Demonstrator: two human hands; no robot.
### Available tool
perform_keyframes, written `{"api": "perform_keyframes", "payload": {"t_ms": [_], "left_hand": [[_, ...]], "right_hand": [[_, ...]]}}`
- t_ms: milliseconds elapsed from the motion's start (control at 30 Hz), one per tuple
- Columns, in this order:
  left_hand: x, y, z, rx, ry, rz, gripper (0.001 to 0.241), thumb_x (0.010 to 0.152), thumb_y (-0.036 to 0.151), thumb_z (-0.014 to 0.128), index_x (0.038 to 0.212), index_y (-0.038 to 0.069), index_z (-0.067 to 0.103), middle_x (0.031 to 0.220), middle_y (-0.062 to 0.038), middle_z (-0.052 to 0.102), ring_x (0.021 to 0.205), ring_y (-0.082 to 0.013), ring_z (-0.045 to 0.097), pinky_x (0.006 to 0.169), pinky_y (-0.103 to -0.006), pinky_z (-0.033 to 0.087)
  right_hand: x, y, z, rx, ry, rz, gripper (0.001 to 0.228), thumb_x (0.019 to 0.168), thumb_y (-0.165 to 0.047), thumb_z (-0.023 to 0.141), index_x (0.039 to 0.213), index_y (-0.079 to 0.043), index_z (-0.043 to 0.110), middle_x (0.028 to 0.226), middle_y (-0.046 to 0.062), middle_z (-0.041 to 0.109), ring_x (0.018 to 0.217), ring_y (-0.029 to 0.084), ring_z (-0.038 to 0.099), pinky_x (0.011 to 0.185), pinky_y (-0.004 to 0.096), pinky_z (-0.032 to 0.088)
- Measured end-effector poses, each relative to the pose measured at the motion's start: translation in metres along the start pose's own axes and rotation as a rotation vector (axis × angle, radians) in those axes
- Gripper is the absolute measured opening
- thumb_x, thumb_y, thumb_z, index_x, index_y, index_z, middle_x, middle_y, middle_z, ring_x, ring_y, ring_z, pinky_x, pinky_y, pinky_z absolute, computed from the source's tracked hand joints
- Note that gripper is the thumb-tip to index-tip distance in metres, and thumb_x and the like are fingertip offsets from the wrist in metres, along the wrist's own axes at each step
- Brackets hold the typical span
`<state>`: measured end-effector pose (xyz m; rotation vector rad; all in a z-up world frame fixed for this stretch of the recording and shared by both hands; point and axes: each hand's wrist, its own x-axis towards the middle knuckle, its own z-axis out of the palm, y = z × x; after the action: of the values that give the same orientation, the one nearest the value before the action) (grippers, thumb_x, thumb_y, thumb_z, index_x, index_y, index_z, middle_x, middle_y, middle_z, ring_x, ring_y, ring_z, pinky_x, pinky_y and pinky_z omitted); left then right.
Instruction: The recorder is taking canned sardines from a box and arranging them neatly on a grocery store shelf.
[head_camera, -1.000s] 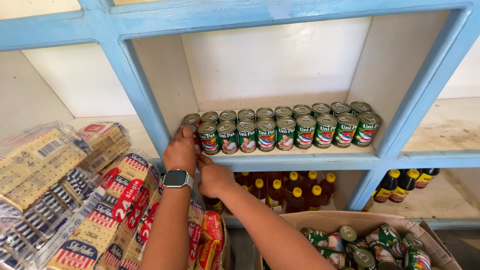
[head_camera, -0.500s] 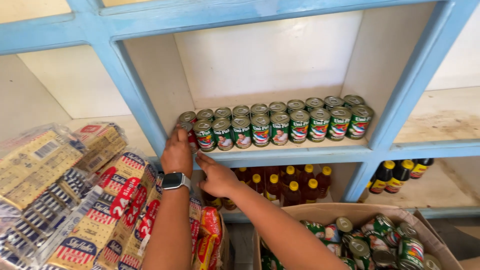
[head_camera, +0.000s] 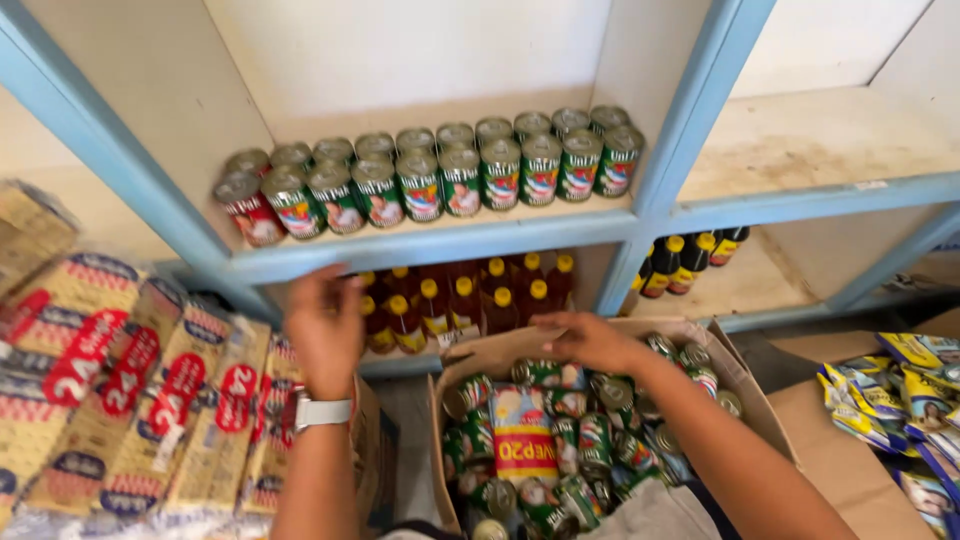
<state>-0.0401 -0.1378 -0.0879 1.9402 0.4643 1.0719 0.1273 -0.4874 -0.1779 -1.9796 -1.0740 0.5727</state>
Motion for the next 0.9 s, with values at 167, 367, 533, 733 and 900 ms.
{"api": "perform_keyframes", "payload": {"t_ms": [167, 367, 533, 733, 900], "left_hand": [[-0.086, 0.024, 0.07, 0.005, -0.543, -0.071, 0.028, 0.088, 0.03, 0.075, 0.107, 0.009, 0.073, 0.095, -0.007, 0.079, 0.086, -0.02, 0.077, 0.076, -0.0334, 0.059], [-0.201, 0.019, 0.118, 0.526, -1.229, 0.108, 0.031, 0.081, 0.028, 0.077, 0.107, 0.01, 0.075, 0.103, -0.015, 0.074, 0.094, -0.0335, 0.072, 0.08, -0.046, 0.058], [-0.299, -0.046, 0.161, 0.583, -1.41, 0.536, 0.033, 0.088, 0.014, 0.07, 0.119, 0.003, 0.068, 0.113, -0.024, 0.071, 0.089, -0.0381, 0.074, 0.07, -0.0519, 0.06], [-0.285, -0.014, 0.162, 0.609, -1.565, 0.293, 0.047, 0.086, 0.028, 0.075, 0.121, 0.001, 0.06, 0.109, -0.02, 0.073, 0.099, -0.038, 0.071, 0.079, -0.0494, 0.058], [-0.274, -0.035, 0.175, 0.369, -1.547, 0.175, 0.054, 0.065, 0.044, 0.09, 0.095, 0.005, 0.068, 0.105, -0.019, 0.071, 0.098, -0.0373, 0.067, 0.079, -0.0487, 0.055]], "right_hand": [[-0.019, 0.063, 0.009, 0.084, 0.065, 0.149, 0.056, 0.092, -0.018, 0.071, 0.144, -0.007, 0.055, 0.132, 0.009, 0.069, 0.107, 0.019, 0.071, 0.093, 0.033, 0.056], [-0.045, 0.106, 0.064, -0.057, -0.133, 0.275, 0.053, 0.088, -0.029, 0.076, 0.137, -0.014, 0.063, 0.122, 0.006, 0.076, 0.11, 0.02, 0.072, 0.096, 0.035, 0.057], [-0.048, 0.067, 0.072, -0.557, -0.424, 0.328, 0.057, 0.081, -0.031, 0.081, 0.135, -0.029, 0.064, 0.128, 0.005, 0.068, 0.118, 0.028, 0.064, 0.099, 0.043, 0.051], [-0.057, 0.039, 0.053, -0.734, -0.47, 0.427, 0.052, 0.079, -0.028, 0.08, 0.129, -0.029, 0.067, 0.121, 0.002, 0.07, 0.115, 0.026, 0.066, 0.092, 0.047, 0.054], [-0.061, 0.079, 0.061, -0.572, -0.372, 0.235, 0.055, 0.066, -0.023, 0.089, 0.118, -0.023, 0.072, 0.117, 0.001, 0.071, 0.111, 0.026, 0.067, 0.09, 0.043, 0.052]]}}
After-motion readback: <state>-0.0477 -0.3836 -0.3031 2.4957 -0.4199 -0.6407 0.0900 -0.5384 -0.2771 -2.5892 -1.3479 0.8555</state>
